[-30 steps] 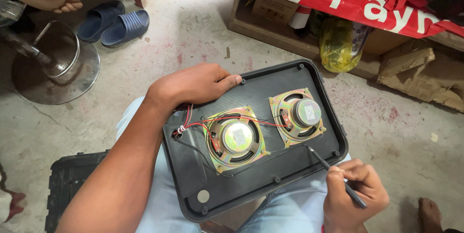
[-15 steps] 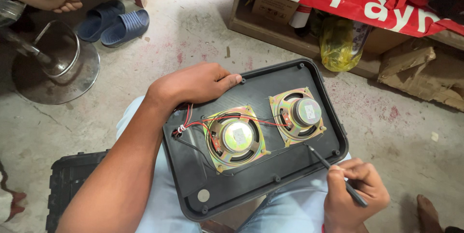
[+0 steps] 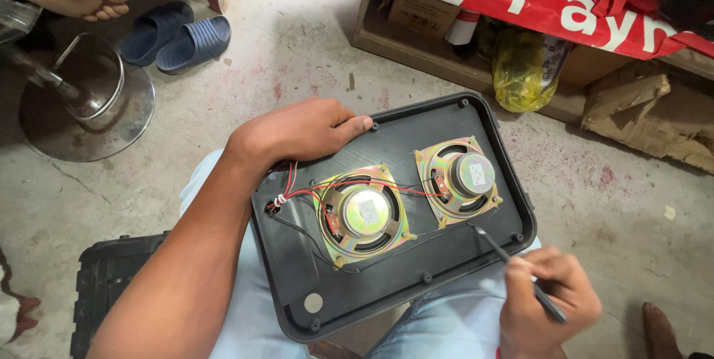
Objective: The person sits on the floor with a black speaker box on their lap, unscrews the back panel by hand and removes it to expose the speakers and wiring, then uses a screwdriver to unscrew the speaker drivers from the panel.
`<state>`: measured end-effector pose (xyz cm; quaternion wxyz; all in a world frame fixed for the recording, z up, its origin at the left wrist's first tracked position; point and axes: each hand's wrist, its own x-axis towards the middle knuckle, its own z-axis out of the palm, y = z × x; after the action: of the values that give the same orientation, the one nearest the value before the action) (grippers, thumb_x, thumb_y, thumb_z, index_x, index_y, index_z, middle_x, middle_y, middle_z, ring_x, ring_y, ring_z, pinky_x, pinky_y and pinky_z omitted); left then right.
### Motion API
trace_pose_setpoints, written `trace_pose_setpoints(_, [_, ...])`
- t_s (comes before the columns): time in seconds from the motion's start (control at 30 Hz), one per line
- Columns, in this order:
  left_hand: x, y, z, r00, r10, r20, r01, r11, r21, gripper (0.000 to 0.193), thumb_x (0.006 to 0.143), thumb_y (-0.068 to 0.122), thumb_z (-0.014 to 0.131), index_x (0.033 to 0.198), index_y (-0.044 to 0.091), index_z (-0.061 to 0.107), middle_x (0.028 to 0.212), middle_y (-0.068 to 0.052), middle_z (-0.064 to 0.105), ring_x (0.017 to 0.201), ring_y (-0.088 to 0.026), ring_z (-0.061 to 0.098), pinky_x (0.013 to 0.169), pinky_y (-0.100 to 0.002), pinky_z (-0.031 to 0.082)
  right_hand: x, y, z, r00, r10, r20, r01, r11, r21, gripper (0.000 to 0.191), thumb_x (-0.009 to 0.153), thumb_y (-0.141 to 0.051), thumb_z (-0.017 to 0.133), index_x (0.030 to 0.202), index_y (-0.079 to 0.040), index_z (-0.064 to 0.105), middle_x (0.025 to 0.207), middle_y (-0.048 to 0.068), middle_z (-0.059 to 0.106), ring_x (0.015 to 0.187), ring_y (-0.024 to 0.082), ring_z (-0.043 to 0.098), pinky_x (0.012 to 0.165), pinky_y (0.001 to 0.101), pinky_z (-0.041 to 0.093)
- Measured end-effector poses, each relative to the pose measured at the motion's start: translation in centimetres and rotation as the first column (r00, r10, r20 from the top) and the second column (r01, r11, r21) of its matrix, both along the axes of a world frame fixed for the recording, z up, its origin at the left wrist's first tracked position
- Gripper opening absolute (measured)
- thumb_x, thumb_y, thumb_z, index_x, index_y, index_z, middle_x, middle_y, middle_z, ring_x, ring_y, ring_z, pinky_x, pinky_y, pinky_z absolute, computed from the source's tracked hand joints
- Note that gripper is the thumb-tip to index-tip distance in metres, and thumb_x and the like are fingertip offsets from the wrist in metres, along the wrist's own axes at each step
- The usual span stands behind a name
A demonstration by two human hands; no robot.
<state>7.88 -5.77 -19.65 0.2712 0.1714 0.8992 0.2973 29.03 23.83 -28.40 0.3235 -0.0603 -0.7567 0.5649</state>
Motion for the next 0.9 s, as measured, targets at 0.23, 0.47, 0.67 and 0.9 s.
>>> trace_pose_setpoints(0.23, [0.03,-0.01,0.2,1.0,0.006,0.006,-0.006,1.0,0.009,0.052,0.099,0.05,0.046,0.109,0.008,0.074,0.093,-0.017,0.076,0.081,-0.031,0.072,0.079,-0.044,0.052,-0.14,0.15,-0.17,0.999,0.025,0.025,-0.025,1.0,0.0,0.022,0.088,0.013,0.062,0.082,-0.002,0.048,0.075,0.01,0.06,0.066,0.007,0.05,0.067,0.0221,0.039])
trace_pose_setpoints(0.47, [0.12,0.07,0.35,1.0,0.013,0.01,-0.013,1.0,0.01,0.051,0.099,0.05,0.046,0.11,0.01,0.075,0.094,-0.016,0.077,0.082,-0.031,0.073,0.08,-0.044,0.053,0.12,0.3,-0.27,1.0,0.0,0.022,0.0,1.0,0.002,0.024,0.09,0.013,0.063,0.079,-0.001,0.047,0.075,0.01,0.06,0.067,0.007,0.051,0.065,0.0209,0.039])
trace_pose_setpoints(0.67, [0.05,0.07,0.24,1.0,0.017,0.016,-0.017,1.0,-0.013,0.051,0.099,0.05,0.045,0.111,0.01,0.074,0.097,-0.016,0.077,0.086,-0.031,0.073,0.082,-0.045,0.053,-0.04,0.08,-0.16,0.998,0.011,-0.067,-0.012,1.0,-0.026,0.025,0.091,0.013,0.063,0.079,-0.001,0.046,0.076,0.01,0.06,0.067,0.007,0.051,0.064,0.0199,0.039])
trace_pose_setpoints(0.9, [-0.03,0.06,0.14,1.0,0.01,0.005,-0.01,1.0,-0.011,0.052,0.099,0.05,0.045,0.112,0.01,0.074,0.099,-0.017,0.076,0.088,-0.033,0.072,0.083,-0.045,0.052,-0.01,-0.02,-0.08,0.995,-0.01,-0.096,0.011,1.0,0.012,0.026,0.091,0.015,0.061,0.078,0.0,0.045,0.073,0.009,0.059,0.067,0.006,0.05,0.065,0.0192,0.039])
